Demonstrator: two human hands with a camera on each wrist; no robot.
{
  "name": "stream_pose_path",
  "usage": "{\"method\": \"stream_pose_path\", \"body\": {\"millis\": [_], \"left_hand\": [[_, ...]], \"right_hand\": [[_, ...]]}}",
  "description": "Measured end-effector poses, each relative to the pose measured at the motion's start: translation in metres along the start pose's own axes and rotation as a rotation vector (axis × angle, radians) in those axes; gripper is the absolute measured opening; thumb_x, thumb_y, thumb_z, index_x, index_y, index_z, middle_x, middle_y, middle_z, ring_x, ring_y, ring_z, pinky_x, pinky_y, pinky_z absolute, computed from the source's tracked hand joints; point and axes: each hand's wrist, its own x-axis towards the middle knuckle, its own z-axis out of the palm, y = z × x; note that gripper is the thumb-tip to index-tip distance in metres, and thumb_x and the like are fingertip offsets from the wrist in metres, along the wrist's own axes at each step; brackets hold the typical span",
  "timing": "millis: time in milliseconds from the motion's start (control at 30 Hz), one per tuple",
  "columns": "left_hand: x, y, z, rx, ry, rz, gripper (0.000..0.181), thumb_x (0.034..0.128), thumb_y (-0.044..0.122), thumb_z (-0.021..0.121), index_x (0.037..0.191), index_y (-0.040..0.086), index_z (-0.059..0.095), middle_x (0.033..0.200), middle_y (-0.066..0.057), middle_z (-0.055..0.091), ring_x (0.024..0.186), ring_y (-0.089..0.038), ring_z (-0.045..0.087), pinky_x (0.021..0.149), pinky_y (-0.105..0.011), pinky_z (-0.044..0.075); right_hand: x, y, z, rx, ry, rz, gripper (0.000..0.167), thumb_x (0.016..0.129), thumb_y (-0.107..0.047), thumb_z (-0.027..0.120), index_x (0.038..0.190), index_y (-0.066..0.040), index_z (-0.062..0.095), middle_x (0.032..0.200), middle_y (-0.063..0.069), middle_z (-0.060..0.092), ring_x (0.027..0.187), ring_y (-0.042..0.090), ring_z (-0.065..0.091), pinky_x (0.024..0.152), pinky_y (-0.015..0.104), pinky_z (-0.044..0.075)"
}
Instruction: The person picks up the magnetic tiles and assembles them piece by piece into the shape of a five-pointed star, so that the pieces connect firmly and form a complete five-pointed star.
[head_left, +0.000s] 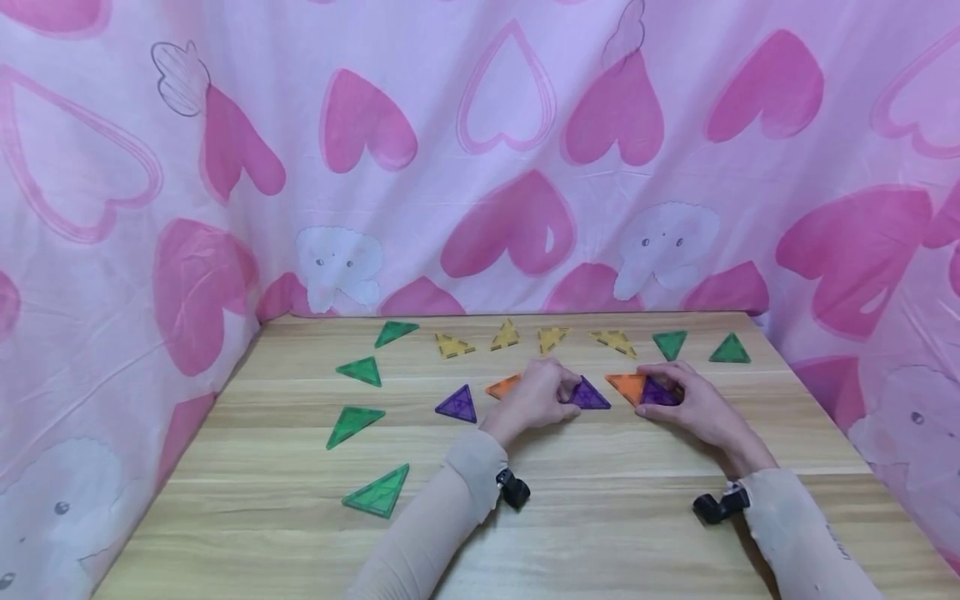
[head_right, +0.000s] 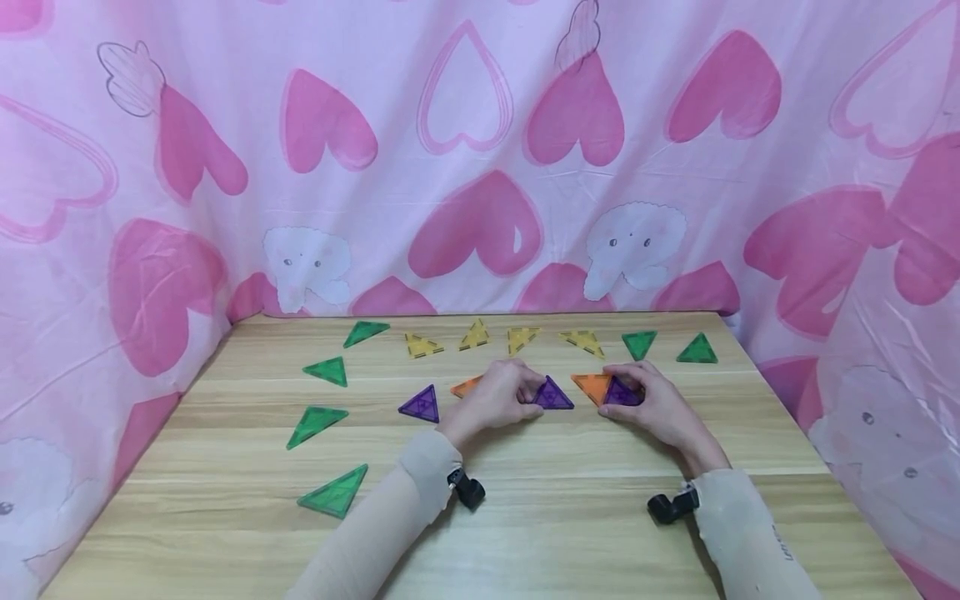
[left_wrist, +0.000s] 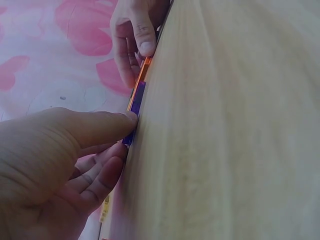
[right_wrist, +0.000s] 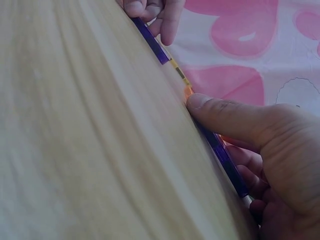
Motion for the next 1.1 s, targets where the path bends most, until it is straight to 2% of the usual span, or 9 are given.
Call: {"method": "stream_pose_path", "body": {"millis": [100, 200, 367, 533, 633, 767, 867, 1100], "left_hand": [[0.0, 0.001, 0.001, -0.01, -0.003, -0.002, 0.047, 0.0925, 0.016, 0.094, 0.135, 0.002, 0.079, 0.108, -0.003, 0.076, 0.09, -0.004, 0.067, 0.081, -0.011, 0.054], [0.001, 0.002, 0.002, -0.015, -0.009, -0.004, 0.046, 0.0924, 0.016, 0.094, 0.134, 0.002, 0.079, 0.108, -0.004, 0.076, 0.09, -0.005, 0.067, 0.081, -0.011, 0.054], [0.003, 0.003, 0.005, 0.015, -0.004, 0.021, 0.044, 0.0924, 0.017, 0.094, 0.132, 0.002, 0.081, 0.105, -0.003, 0.077, 0.088, -0.003, 0.065, 0.082, -0.012, 0.054], [0.005, 0.006, 0.005, 0.018, 0.009, 0.03, 0.043, 0.0926, 0.018, 0.094, 0.131, 0.003, 0.081, 0.105, -0.003, 0.078, 0.087, -0.002, 0.065, 0.082, -0.012, 0.054], [0.006, 0.007, 0.005, 0.007, 0.007, 0.023, 0.042, 0.0931, 0.018, 0.094, 0.13, 0.003, 0.081, 0.106, -0.004, 0.077, 0.086, -0.001, 0.065, 0.081, -0.011, 0.054], [0.005, 0.009, 0.006, -0.002, -0.003, 0.022, 0.042, 0.0942, 0.017, 0.093, 0.131, 0.003, 0.081, 0.107, -0.003, 0.076, 0.086, 0.0, 0.065, 0.079, -0.011, 0.054], [0.006, 0.009, 0.008, -0.007, -0.006, 0.025, 0.042, 0.0944, 0.017, 0.092, 0.131, 0.002, 0.08, 0.107, -0.004, 0.076, 0.086, -0.001, 0.066, 0.079, -0.01, 0.054], [0.007, 0.012, 0.01, -0.016, -0.005, 0.012, 0.041, 0.0941, 0.017, 0.093, 0.13, 0.003, 0.081, 0.108, -0.004, 0.075, 0.086, 0.0, 0.066, 0.078, -0.009, 0.053]], "right_hand": [[0.0, -0.002, 0.0, -0.015, 0.009, -0.004, 0.07, 0.094, -0.037, 0.092, 0.154, -0.016, 0.065, 0.146, 0.016, 0.061, 0.135, 0.036, 0.055, 0.113, 0.046, 0.042], [-0.001, -0.002, 0.002, -0.021, 0.023, 0.0, 0.071, 0.093, -0.038, 0.093, 0.154, -0.016, 0.065, 0.144, 0.015, 0.063, 0.134, 0.034, 0.056, 0.111, 0.044, 0.042], [-0.001, -0.001, 0.004, -0.025, 0.038, 0.007, 0.072, 0.093, -0.041, 0.093, 0.154, -0.016, 0.066, 0.141, 0.016, 0.06, 0.133, 0.037, 0.054, 0.114, 0.06, 0.04], [0.001, -0.002, 0.005, -0.028, 0.043, 0.006, 0.071, 0.093, -0.043, 0.092, 0.154, -0.016, 0.066, 0.147, 0.017, 0.058, 0.139, 0.041, 0.053, 0.117, 0.068, 0.039], [0.002, -0.002, 0.006, -0.039, 0.044, 0.003, 0.071, 0.094, -0.043, 0.091, 0.155, -0.017, 0.065, 0.149, 0.015, 0.06, 0.134, 0.036, 0.055, 0.114, 0.059, 0.043], [0.002, -0.004, 0.008, -0.06, 0.05, -0.006, 0.071, 0.094, -0.042, 0.092, 0.155, -0.019, 0.065, 0.144, 0.013, 0.066, 0.125, 0.029, 0.059, 0.104, 0.037, 0.046], [0.002, -0.004, 0.008, -0.054, 0.049, -0.021, 0.07, 0.094, -0.041, 0.092, 0.154, -0.019, 0.066, 0.146, 0.013, 0.067, 0.127, 0.029, 0.061, 0.101, 0.028, 0.046], [0.004, -0.003, 0.011, -0.042, 0.041, -0.016, 0.069, 0.094, -0.04, 0.092, 0.155, -0.019, 0.066, 0.156, 0.012, 0.062, 0.135, 0.031, 0.058, 0.107, 0.031, 0.044]]}}
